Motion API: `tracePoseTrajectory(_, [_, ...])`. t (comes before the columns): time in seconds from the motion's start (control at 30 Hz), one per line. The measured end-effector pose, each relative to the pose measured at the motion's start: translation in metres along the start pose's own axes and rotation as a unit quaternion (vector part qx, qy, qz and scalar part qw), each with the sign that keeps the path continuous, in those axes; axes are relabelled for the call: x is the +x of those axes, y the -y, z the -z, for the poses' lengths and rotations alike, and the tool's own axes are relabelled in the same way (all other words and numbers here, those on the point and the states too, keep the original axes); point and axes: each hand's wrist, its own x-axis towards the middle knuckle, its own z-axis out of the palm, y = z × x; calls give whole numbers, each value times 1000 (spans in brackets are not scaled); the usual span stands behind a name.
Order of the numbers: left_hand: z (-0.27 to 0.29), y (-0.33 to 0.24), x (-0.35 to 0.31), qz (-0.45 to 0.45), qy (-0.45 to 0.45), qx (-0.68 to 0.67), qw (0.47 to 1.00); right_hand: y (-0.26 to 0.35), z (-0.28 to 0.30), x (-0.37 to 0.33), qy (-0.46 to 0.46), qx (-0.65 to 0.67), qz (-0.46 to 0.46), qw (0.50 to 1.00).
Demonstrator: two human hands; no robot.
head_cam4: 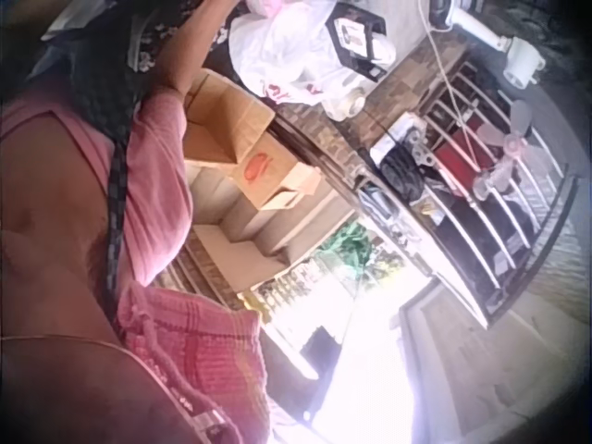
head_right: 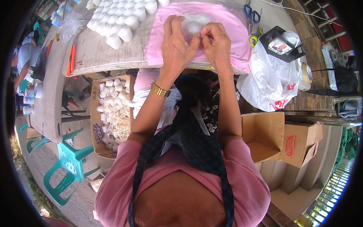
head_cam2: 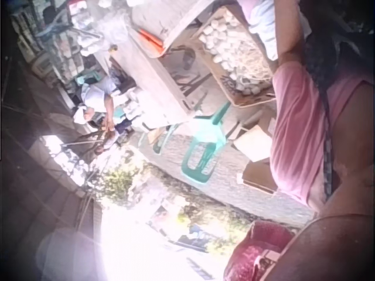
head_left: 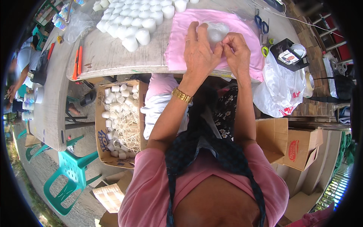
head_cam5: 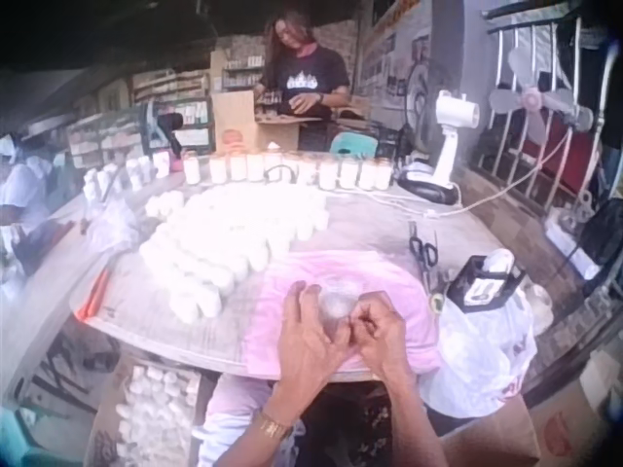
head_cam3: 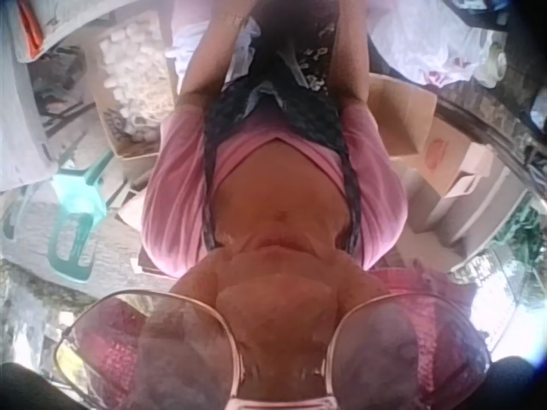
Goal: The person inserts wicks into white cylindrical candle bodies, trims the wicks with a utility knife, and uses scissors to cut the wick ends. Finished candles are placed on a table alongside many others.
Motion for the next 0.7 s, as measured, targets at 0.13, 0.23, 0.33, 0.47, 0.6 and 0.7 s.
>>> tracePoseTrajectory(0.13, [-6, 3, 9, 28, 68, 39, 997, -6, -2, -2, -45, 24, -50, 997])
tracePoseTrajectory(0.23, [-12, 5, 12, 57, 91, 56, 993, -5, -1, -1, -57, -10, -39, 998])
tracePoseTrajectory(0.33, [-13, 7, 14, 37, 74, 112, 990, -3, 1, -2, -53, -50, -33, 997])
tracePoseTrajectory(0.47, [-14, 11, 15, 10, 38, 117, 992, 3, 14, 6, -52, -144, -11, 988])
tracePoseTrajectory(0.6, [-16, 12, 15, 36, 69, 115, 990, 47, 7, 31, -34, -218, 172, 960])
tracePoseTrajectory(0.7, [-21, 24, 7, 11, 49, 133, 990, 98, -37, 43, 132, -109, 70, 983])
